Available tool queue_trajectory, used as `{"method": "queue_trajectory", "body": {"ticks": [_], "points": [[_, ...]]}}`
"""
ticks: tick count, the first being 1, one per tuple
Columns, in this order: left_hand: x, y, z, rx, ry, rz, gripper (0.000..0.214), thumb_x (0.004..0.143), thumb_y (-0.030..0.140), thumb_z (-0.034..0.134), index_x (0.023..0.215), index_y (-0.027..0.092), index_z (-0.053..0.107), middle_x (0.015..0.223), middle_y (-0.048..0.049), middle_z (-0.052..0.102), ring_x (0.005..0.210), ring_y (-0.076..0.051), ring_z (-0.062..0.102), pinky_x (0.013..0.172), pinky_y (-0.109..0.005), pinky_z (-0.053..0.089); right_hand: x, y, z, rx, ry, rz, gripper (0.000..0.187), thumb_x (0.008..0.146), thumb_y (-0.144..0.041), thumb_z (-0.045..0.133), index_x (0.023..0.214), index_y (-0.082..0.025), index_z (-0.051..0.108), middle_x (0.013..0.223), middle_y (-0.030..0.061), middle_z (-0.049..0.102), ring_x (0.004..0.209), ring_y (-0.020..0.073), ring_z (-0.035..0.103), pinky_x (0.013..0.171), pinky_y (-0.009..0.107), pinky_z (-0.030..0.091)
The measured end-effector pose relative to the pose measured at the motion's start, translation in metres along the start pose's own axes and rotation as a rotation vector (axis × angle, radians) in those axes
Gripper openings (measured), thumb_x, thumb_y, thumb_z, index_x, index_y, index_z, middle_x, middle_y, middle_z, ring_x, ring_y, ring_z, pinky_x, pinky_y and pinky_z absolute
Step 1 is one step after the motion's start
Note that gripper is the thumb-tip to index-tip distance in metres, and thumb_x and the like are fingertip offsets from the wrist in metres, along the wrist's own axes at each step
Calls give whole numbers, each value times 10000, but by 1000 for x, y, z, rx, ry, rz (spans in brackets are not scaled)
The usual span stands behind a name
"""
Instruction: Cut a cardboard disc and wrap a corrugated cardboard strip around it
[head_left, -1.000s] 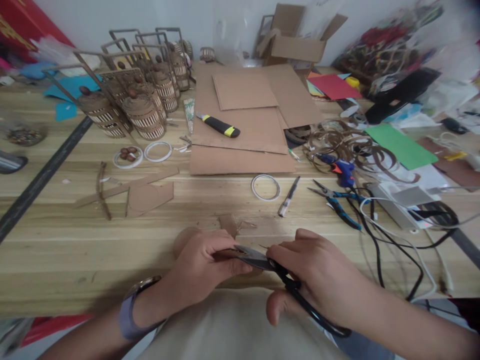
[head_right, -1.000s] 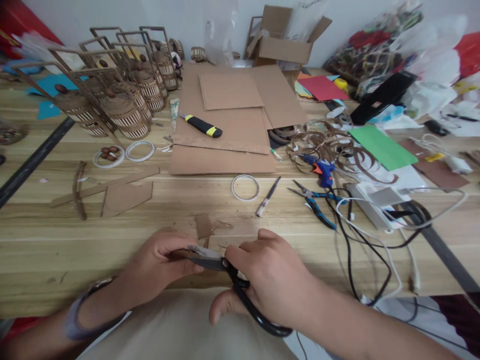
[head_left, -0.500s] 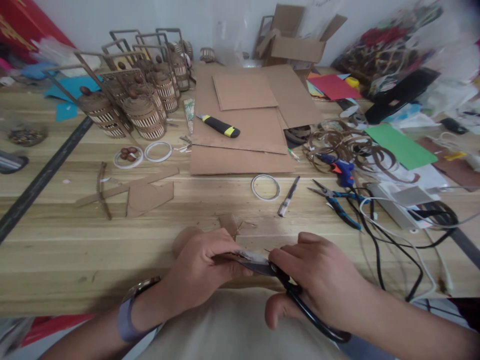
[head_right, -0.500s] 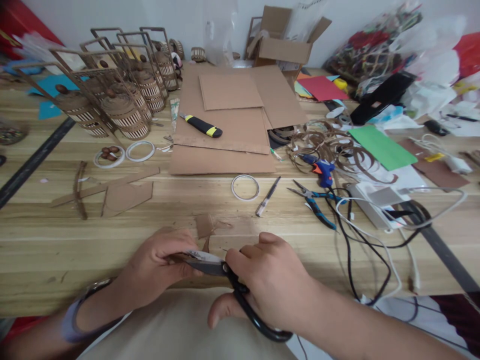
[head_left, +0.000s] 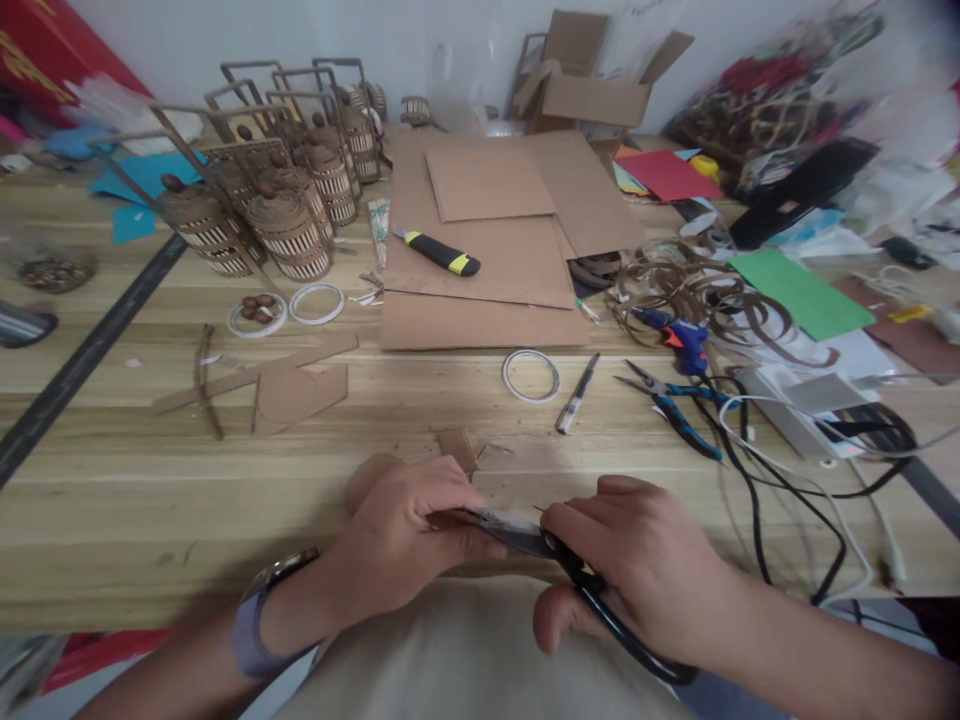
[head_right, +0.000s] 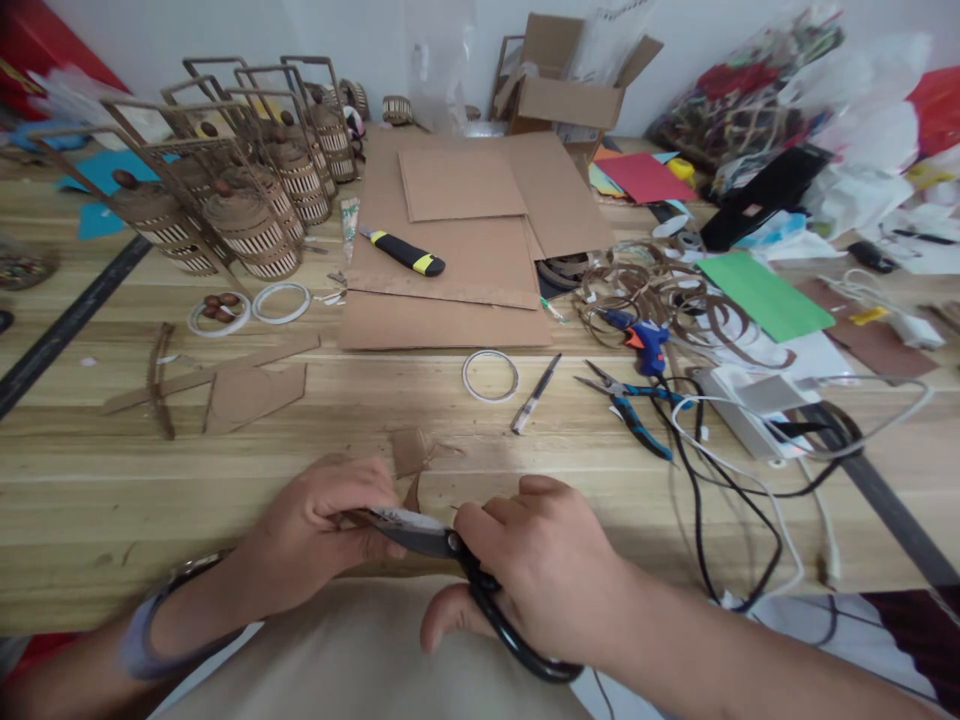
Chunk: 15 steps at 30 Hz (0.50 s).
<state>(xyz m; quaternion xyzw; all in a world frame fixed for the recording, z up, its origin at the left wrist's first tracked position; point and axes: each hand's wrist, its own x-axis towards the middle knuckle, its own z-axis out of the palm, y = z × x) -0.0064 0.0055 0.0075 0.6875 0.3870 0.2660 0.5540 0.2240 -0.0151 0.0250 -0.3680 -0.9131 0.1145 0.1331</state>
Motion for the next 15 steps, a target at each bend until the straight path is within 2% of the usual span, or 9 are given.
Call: {"method": "queue_trajectory", "body": {"ticks": [11,13,15], "points": [[2,3,-6,-27,-45,-104,108,807,303,761,713,250,759,671,33,604,703,-149,572,644,-250,398,-3,3,0,-31,-42,5,542,1005,-622,370,675,-212,500,492,-26,580,401,120,510,515,299,256],[3,2,-8,-44,-32,-173,93,797,323,759,748,244,767,707,25,657,734,-163,601,656,-254,407,-3,5,0,-10,-40,28,546,989,-641,389,681,-210,522,485,-19,576,402,125,509,512,295,257],[2,-1,-8,-117,24,-271,144,789,371,754,816,230,764,767,14,697,763,-176,619,660,-255,418,-2,8,-1,20,-46,114,555,941,-693,434,695,-211,555,479,-11,567,418,139,516,500,284,256]]}}
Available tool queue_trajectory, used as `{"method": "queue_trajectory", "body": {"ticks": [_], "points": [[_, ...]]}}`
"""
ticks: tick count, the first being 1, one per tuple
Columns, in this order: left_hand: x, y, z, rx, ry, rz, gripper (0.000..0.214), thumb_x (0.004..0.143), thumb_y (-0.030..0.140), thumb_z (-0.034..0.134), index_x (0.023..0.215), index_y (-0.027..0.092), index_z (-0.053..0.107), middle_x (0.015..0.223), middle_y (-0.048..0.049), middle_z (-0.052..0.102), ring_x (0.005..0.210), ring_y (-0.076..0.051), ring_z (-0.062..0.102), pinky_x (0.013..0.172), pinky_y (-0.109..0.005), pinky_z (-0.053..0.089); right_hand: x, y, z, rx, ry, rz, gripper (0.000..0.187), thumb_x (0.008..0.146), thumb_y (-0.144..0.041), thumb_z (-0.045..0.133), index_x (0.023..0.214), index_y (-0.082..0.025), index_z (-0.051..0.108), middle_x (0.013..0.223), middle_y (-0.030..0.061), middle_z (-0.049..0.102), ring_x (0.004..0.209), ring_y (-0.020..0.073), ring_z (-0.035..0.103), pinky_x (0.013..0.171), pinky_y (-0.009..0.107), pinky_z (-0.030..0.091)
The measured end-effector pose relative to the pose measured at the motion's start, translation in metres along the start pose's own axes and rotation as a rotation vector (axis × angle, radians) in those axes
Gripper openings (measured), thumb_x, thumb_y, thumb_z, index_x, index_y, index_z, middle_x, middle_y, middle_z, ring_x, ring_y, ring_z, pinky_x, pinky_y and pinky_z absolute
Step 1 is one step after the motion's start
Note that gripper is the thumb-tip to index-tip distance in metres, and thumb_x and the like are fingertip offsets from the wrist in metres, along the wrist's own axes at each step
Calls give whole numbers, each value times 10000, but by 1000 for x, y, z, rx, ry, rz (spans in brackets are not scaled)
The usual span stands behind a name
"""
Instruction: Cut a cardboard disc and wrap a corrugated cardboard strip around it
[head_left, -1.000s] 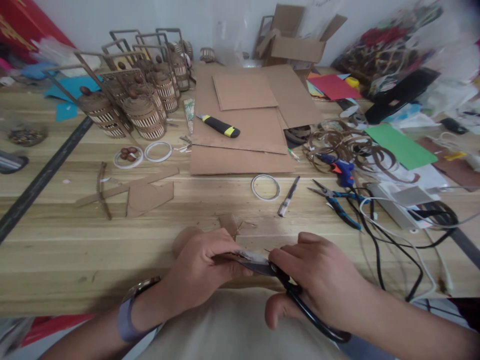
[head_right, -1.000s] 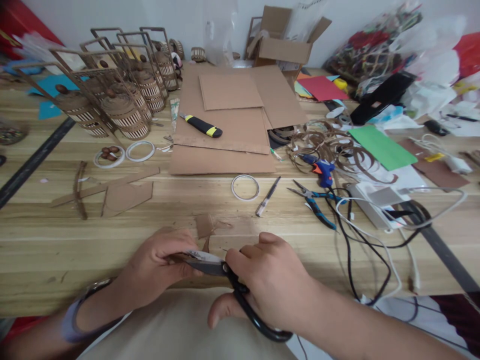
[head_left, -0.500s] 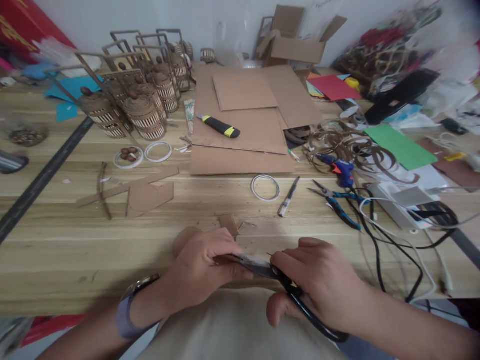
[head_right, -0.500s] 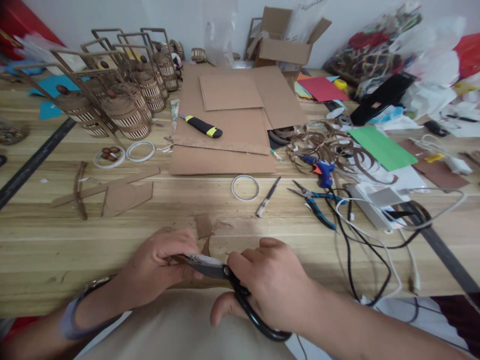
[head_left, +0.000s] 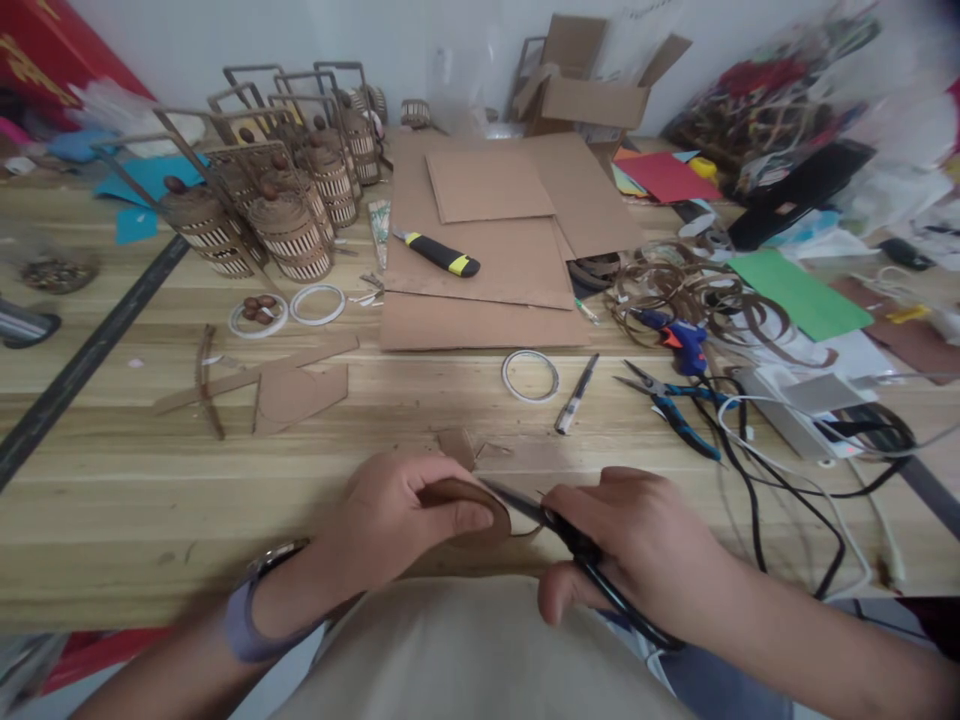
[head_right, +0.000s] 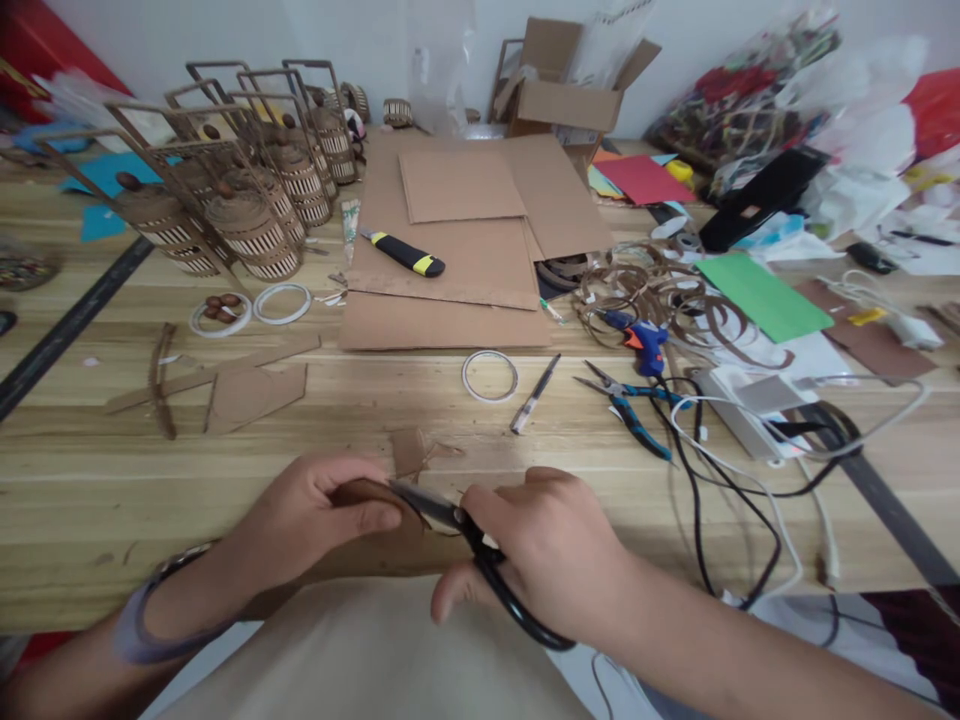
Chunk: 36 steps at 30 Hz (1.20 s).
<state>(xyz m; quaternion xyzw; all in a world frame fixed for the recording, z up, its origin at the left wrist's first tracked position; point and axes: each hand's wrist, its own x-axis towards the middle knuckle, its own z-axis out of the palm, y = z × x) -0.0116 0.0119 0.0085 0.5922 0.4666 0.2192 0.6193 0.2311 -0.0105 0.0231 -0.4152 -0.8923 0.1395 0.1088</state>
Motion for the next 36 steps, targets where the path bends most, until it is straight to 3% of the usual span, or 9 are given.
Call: {"method": "queue_trajectory", "body": {"ticks": [4,7,17,22,25,29,32,34,36], "points": [[0,-9,2,-295,152,-133,276,747,441,756,822,194,661,713,32,626,657,-134,542,571,-224,373,6,6,-2,193,-62,283,579,851,-773,487,783,-213,616,536,-2,583,504,169,545,498,254,315],[-1,-16,6,-431,207,-159,335,738,464,757,817,198,569,700,49,578,630,-112,498,552,-209,351,11,6,1,442,-56,342,577,867,-755,467,821,-201,619,592,-4,593,532,155,531,524,252,367],[-2,-17,17,-579,80,-153,427,738,513,757,844,216,468,729,57,568,613,-95,502,544,-196,373,20,-11,10,810,-42,401,182,861,-340,555,738,-212,516,615,-48,500,554,106,445,517,226,344],[-2,-16,18,-645,27,-166,360,728,422,780,899,196,557,824,17,655,748,-133,612,672,-234,481,26,-11,10,1016,-118,550,237,847,-438,567,792,-218,496,504,-81,436,439,101,395,437,229,323],[-1,-13,17,-622,41,-167,331,777,431,735,964,183,622,894,-20,702,812,-154,654,730,-254,517,30,-6,14,1088,-111,561,304,848,-508,565,804,-216,494,479,-82,439,427,102,400,423,226,332],[-1,-12,11,-533,133,-133,366,778,470,718,979,173,645,838,-19,688,726,-149,638,599,-226,525,31,2,24,1002,-72,572,337,861,-535,543,811,-202,526,507,-78,425,436,97,398,419,221,339],[1,-23,-2,-438,273,-108,382,795,506,689,966,168,639,743,15,626,515,-92,519,419,-185,405,28,7,30,814,-61,546,324,880,-513,522,808,-199,555,537,-63,439,447,102,412,417,227,334],[4,-34,-15,-356,411,-89,377,833,516,643,981,170,633,762,11,625,470,-75,490,424,-194,398,25,10,33,728,-50,521,317,905,-497,485,813,-205,565,527,-62,447,440,111,426,431,238,354],[7,-48,-29,-238,572,-57,421,842,501,627,1105,173,617,965,-63,674,709,-152,649,624,-260,536,22,13,36,645,-44,495,318,929,-481,450,813,-211,571,525,-51,491,446,122,465,460,247,388]]}}
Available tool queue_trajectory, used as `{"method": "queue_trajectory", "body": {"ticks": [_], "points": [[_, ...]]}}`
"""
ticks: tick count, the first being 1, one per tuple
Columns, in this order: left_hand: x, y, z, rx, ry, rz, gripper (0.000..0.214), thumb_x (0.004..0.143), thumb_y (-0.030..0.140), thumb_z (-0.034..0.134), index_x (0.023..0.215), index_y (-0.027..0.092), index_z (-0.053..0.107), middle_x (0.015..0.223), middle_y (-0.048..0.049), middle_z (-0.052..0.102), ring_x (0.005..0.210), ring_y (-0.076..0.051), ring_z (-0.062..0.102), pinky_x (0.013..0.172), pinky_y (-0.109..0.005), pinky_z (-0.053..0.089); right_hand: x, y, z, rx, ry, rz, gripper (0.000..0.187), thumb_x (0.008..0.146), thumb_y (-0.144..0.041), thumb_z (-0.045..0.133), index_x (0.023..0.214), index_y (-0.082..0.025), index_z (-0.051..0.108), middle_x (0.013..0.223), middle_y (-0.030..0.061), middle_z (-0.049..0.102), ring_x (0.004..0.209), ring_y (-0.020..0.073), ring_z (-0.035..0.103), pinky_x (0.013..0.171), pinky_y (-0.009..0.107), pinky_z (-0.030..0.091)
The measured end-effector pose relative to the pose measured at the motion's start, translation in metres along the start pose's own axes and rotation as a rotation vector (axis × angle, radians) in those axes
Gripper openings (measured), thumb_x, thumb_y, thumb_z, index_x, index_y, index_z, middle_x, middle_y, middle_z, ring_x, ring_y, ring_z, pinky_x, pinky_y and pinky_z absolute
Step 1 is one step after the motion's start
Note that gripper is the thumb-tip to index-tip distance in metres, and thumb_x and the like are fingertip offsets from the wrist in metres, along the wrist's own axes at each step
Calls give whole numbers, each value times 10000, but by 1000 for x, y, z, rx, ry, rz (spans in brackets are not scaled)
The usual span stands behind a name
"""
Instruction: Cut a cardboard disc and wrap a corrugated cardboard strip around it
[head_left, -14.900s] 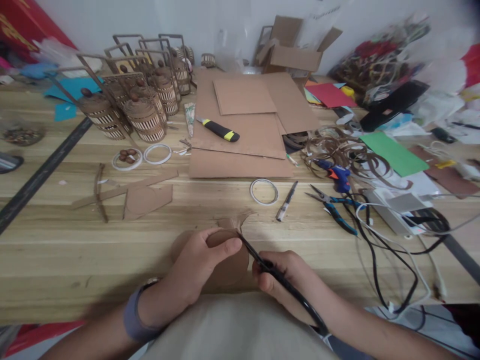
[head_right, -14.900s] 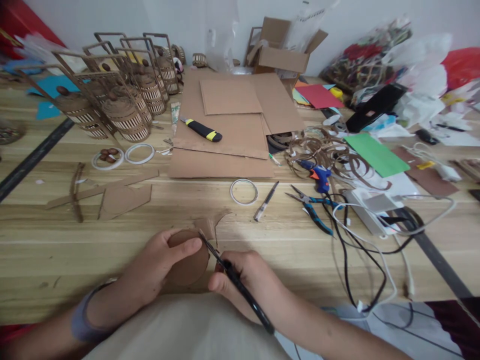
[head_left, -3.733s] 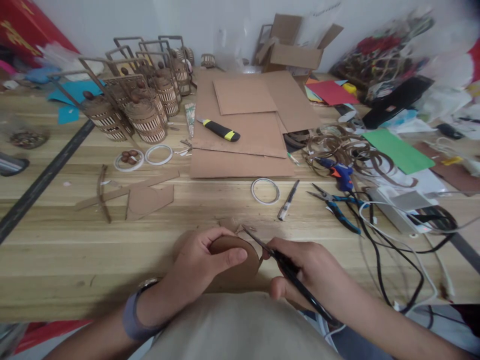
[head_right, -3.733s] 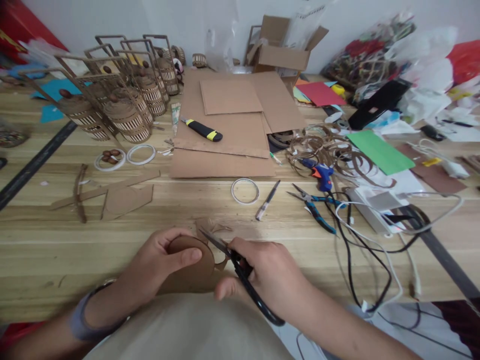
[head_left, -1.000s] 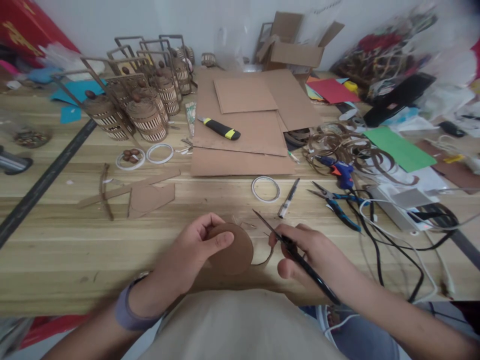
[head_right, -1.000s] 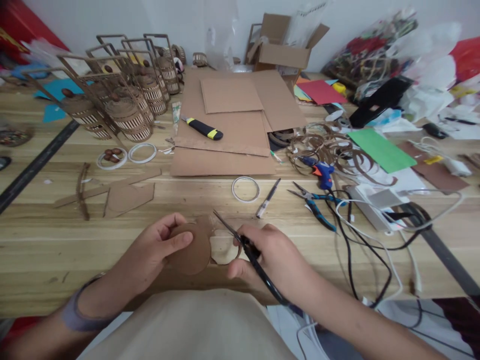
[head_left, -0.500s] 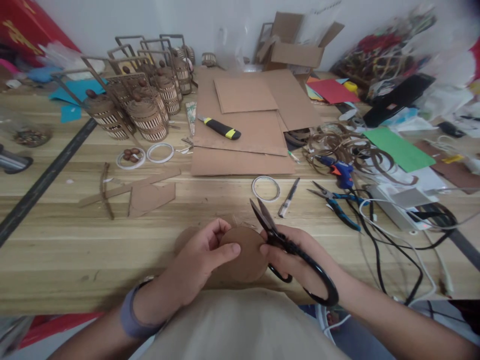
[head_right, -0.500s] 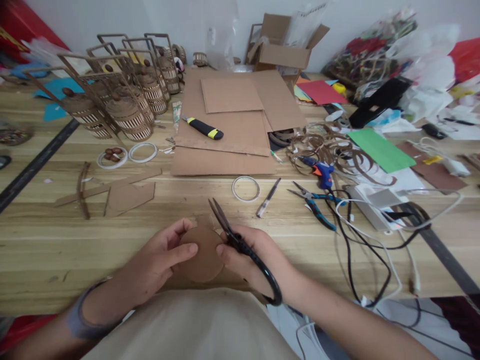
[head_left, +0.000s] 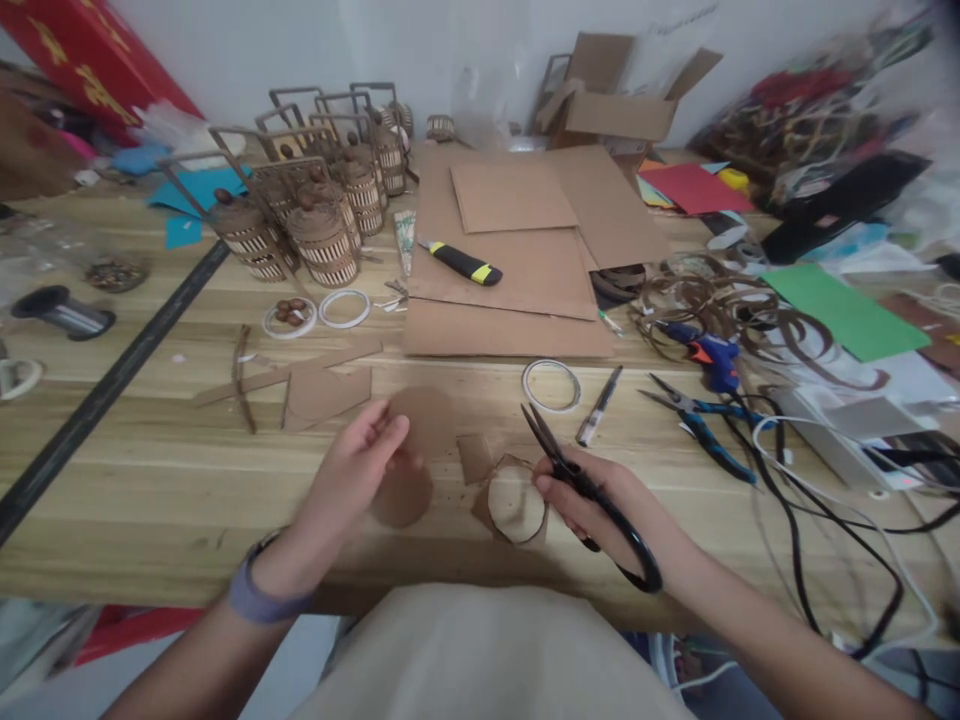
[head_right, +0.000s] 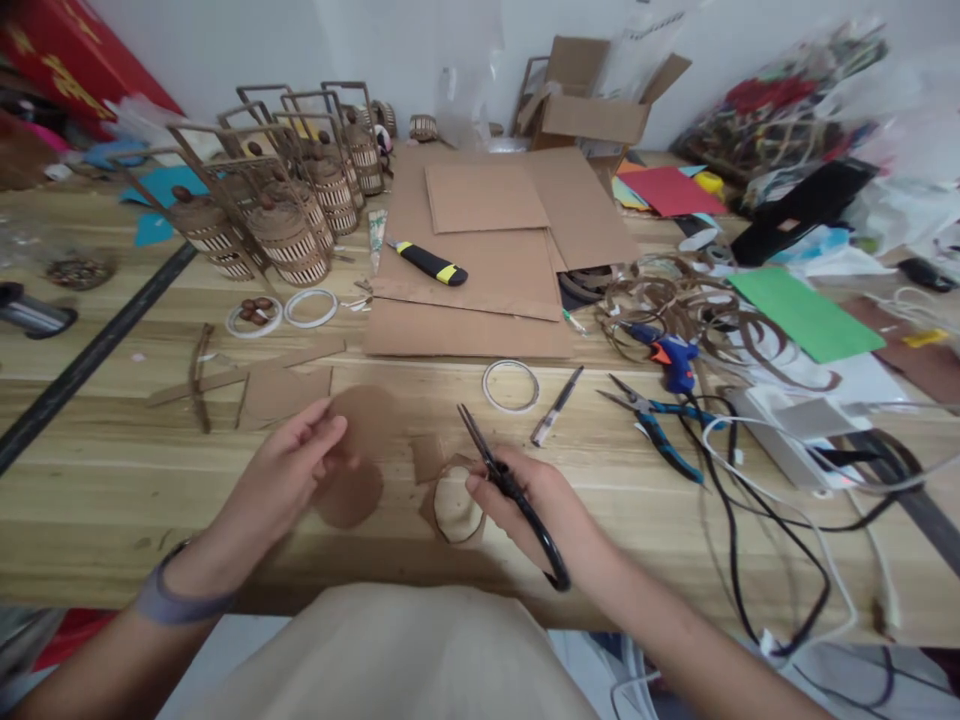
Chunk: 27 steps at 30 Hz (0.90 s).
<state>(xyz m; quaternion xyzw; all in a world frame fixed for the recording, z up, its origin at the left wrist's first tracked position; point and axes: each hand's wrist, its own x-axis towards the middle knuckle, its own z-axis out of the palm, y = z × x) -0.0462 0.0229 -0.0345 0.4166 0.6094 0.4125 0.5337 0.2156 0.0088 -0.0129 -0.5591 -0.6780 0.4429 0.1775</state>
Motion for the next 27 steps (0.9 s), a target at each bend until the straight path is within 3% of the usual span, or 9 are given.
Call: {"method": "queue_trajectory", "body": {"ticks": [2,5,8,10,12,15,19,23,27], "points": [[7,-9,-13,186,169,124,555,860,474,604,1324,184,512,1284,-147,610,1107,-253,636,911,-390,536,-1,6,0,-130,65,-64,298,938,-453,451,828,-213,588,576,-21,586,491,141,539,496,255,417],[7,-22,-29,578,285,368,581,874,457,591,1369,169,491,1451,-183,505,1349,-332,465,1110,-542,374,-4,16,-1,-446,237,-245,267,940,-441,499,941,-201,617,626,12,679,546,185,625,560,289,436],[-5,-33,-35,880,155,469,460,880,418,604,1266,171,578,1372,-168,589,1304,-349,506,1109,-563,372,-6,26,1,-748,358,-417,300,975,-452,488,1026,-176,595,593,12,692,515,212,650,635,336,438],[-15,-39,-32,1027,34,420,580,812,389,697,1316,146,546,1364,-185,597,1267,-372,532,1072,-563,418,-5,30,3,-819,372,-477,292,1001,-443,458,1031,-175,569,571,-7,683,494,209,656,667,344,437],[-23,-41,-27,1145,-75,385,714,739,320,766,1376,138,500,1392,-187,579,1277,-387,518,1074,-557,422,-4,32,6,-827,354,-502,267,1005,-436,460,1015,-184,547,557,-27,670,490,204,660,668,340,431],[-28,-38,-17,1225,-197,330,706,742,215,741,1400,169,489,1395,-151,585,1274,-361,527,1088,-526,421,0,34,11,-829,337,-495,215,974,-418,527,982,-203,532,572,-29,677,507,215,669,649,341,422],[-25,-32,-12,1193,-237,273,632,726,180,719,1334,181,546,1359,-143,606,1257,-353,543,1081,-517,434,9,40,14,-756,352,-436,209,931,-383,605,1016,-208,527,576,-43,685,539,221,686,651,342,430],[1,-24,-23,1108,-141,410,480,736,194,712,1200,201,592,1280,-137,640,1204,-341,579,1044,-512,462,25,46,17,-704,414,-410,265,920,-394,612,1065,-191,524,626,-29,696,547,222,685,646,351,440],[63,6,-45,1190,101,562,259,824,311,670,1037,184,594,1276,-166,612,1189,-368,555,1006,-531,451,44,51,22,-666,499,-461,295,904,-405,635,1081,-188,541,819,44,739,700,244,715,677,358,451]]}}
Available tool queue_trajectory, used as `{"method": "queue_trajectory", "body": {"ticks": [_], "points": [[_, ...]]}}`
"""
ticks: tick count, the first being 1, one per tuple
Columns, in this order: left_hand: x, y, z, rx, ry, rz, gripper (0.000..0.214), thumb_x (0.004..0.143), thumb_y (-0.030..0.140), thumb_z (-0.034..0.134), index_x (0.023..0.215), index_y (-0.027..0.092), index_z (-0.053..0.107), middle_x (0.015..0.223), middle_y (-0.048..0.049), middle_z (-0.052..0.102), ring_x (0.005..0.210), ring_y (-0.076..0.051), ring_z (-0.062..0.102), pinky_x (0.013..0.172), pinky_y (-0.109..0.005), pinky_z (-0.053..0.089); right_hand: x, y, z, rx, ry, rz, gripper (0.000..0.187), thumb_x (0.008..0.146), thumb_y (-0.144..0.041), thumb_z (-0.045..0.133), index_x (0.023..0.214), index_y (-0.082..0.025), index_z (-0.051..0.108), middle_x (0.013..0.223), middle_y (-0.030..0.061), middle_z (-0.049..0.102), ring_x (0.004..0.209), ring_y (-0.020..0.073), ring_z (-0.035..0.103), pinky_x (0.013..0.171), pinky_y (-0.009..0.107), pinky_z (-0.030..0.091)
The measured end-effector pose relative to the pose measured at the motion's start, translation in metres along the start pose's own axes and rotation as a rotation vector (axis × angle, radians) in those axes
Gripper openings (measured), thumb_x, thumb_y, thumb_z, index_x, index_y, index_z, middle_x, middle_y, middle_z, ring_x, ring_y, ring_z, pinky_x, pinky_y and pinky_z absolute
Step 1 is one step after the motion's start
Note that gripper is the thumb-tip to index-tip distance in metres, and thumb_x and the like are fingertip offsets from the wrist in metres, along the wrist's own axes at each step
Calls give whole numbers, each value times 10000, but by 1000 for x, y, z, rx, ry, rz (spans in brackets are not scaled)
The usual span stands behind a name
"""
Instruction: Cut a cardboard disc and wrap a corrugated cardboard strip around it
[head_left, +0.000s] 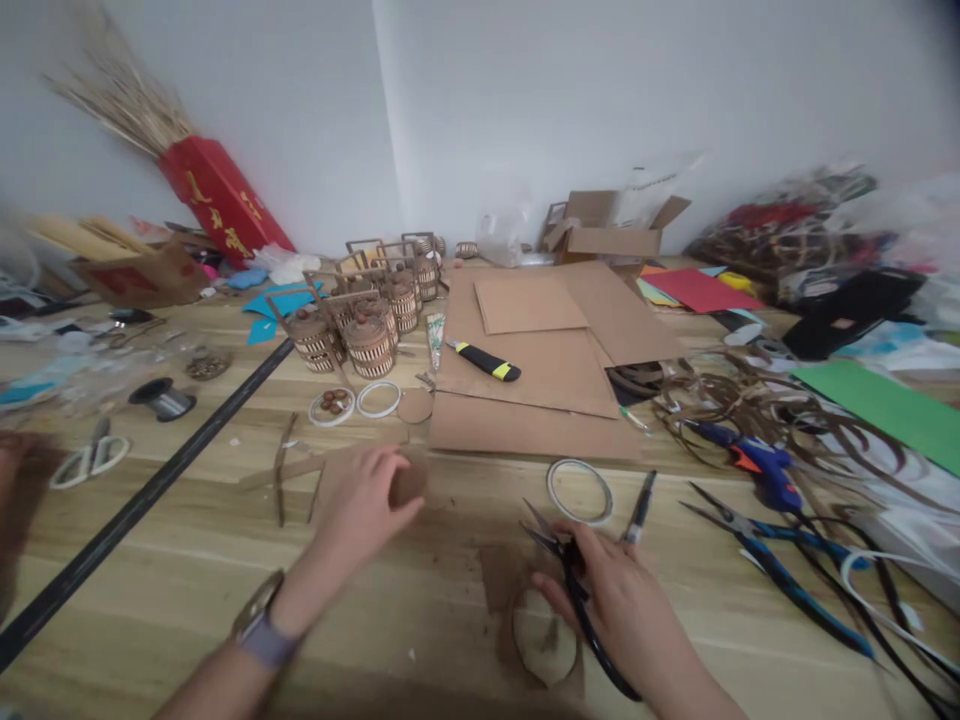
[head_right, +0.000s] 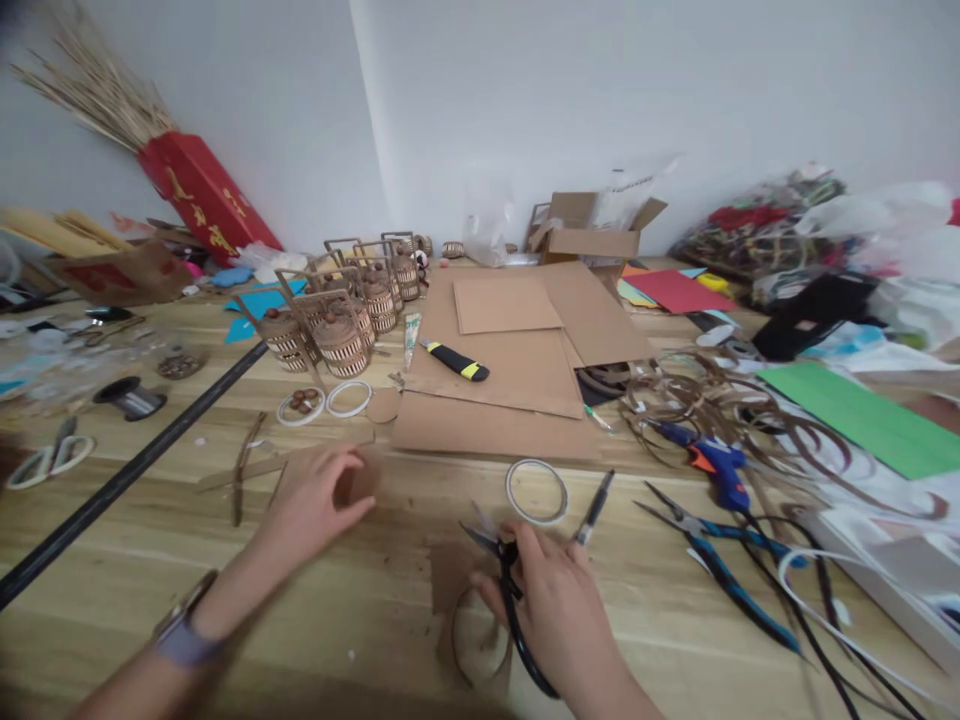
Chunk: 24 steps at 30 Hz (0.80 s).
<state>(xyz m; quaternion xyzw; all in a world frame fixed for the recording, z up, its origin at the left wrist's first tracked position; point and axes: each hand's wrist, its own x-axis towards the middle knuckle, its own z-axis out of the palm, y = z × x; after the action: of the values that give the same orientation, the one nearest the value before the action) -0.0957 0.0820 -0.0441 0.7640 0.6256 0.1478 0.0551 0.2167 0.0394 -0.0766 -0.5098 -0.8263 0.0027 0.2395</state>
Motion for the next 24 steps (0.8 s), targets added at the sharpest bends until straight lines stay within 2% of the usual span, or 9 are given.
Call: {"method": "queue_trajectory", "body": {"ticks": [2,5,7,10,14,18,20,22,24], "points": [[40,-17,-5,50,43,3,217,849,309,636,1013,180,579,1234,-161,615,1150,-351,563,983,-502,453,2,3,8,5,35,-6,332,877,-393,677,1107,-190,551,902,67,737,782,257,713,704,359,455],[93,-37,-3,68,26,36,218,813,275,658,987,169,579,1143,-145,636,1107,-326,579,969,-450,454,0,8,16,13,25,-19,354,860,-376,711,1143,-214,571,950,68,719,837,257,698,744,359,455],[116,-45,4,73,-12,56,212,782,254,671,962,178,587,1095,-121,659,1050,-301,607,929,-409,471,-4,11,19,29,11,-34,355,860,-367,713,1160,-229,581,952,63,711,854,256,690,757,359,452],[133,-50,16,82,-62,73,197,736,234,689,909,202,600,1027,-79,693,995,-276,628,897,-365,474,-8,11,20,47,3,-42,370,842,-351,730,1166,-238,592,950,58,708,863,260,683,773,368,450],[137,-47,22,102,-78,64,199,718,255,687,898,205,619,941,-79,703,981,-298,625,893,-372,461,-8,6,18,87,-23,19,381,805,-305,764,1146,-234,609,946,56,702,865,262,673,782,372,444],[131,-45,4,106,-26,15,314,755,288,664,1046,174,629,1018,-120,687,1033,-329,611,914,-401,457,-5,4,11,132,-114,63,387,812,-288,744,1173,-230,616,995,84,695,930,282,660,800,386,462],[118,-44,-11,100,22,-3,441,809,309,628,1223,162,583,1139,-144,656,1100,-340,590,960,-433,444,-2,5,6,152,-143,98,410,799,-276,745,1184,-224,616,1013,96,691,969,300,652,814,405,476],[95,-39,-24,93,40,9,548,844,316,600,1374,213,509,1248,-128,608,1170,-330,560,1008,-446,430,2,7,1,173,-170,132,432,792,-275,748,1198,-218,614,1042,107,688,1003,309,644,832,421,484],[62,-30,-30,81,-1,84,578,826,303,615,1397,272,528,1305,-109,556,1197,-322,551,1025,-450,438,6,10,-5,187,-209,152,453,791,-290,760,1211,-212,610,1069,114,683,1022,310,640,845,429,486]]}}
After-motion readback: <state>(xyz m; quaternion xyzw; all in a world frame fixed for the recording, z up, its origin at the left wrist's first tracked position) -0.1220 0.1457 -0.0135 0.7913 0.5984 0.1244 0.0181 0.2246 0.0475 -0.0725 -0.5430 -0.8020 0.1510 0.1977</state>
